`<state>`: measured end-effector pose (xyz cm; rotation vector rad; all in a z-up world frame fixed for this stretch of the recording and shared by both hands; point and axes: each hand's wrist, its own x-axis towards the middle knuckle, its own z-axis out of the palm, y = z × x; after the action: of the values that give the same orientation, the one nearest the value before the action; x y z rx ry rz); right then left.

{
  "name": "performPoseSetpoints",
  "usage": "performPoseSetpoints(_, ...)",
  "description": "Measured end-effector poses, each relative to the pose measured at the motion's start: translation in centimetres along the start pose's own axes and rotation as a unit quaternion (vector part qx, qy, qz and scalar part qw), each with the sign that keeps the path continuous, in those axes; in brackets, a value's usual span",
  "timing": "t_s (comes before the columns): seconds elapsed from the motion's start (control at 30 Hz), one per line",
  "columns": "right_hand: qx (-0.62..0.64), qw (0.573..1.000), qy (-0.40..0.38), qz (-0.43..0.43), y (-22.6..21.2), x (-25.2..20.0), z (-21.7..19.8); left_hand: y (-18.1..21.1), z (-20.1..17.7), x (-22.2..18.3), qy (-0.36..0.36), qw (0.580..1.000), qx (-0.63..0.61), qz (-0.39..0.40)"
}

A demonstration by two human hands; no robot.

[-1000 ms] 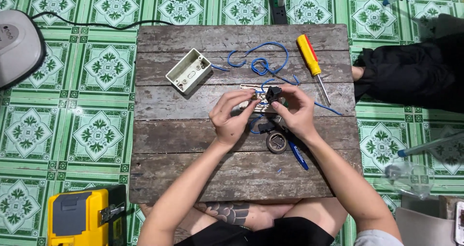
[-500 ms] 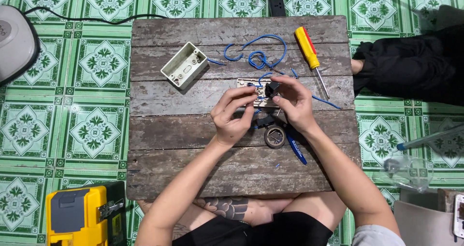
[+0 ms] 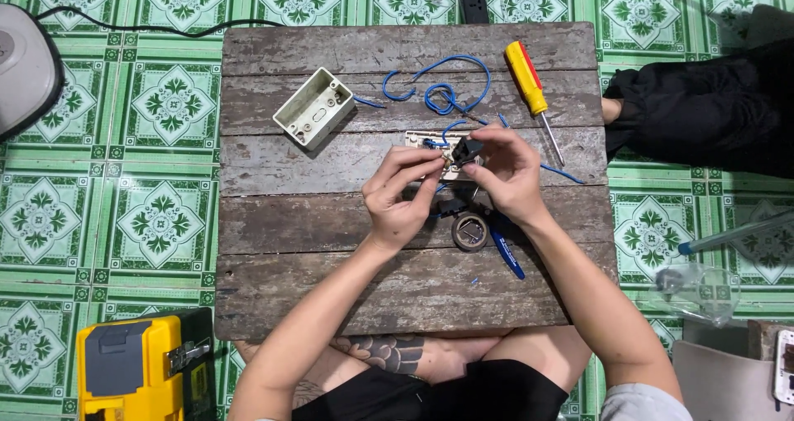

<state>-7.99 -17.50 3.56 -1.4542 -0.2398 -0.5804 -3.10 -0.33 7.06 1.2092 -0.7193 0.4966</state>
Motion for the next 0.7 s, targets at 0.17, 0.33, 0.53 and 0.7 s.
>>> performPoseSetpoints(0.17,0.032,0.999,-0.029,-0.025,0.0,-0.4,0.3,-0.2,0.1,-0.8,-0.008,1.0,0.006,0.004)
performPoseSetpoints(0.33,0.043,0.998,-0.039,-0.022,0.6,-0.6,-0.1,-1.3,0.0,-1.2,-0.021,0.999,0.026,0.009)
performPoseSetpoints(0.53,0.03,0.999,-0.028,-0.014,0.6,-0.7,-0.2,-1.6,0.0,-1.6,-0.057,0.997,0.045,0.013)
performPoseSetpoints(0.7,0.019,0.999,-0.028,-0.014,0.4,-0.6,0.1,-1.1,-0.1,-1.1,-0.055,0.996,0.063,0.028)
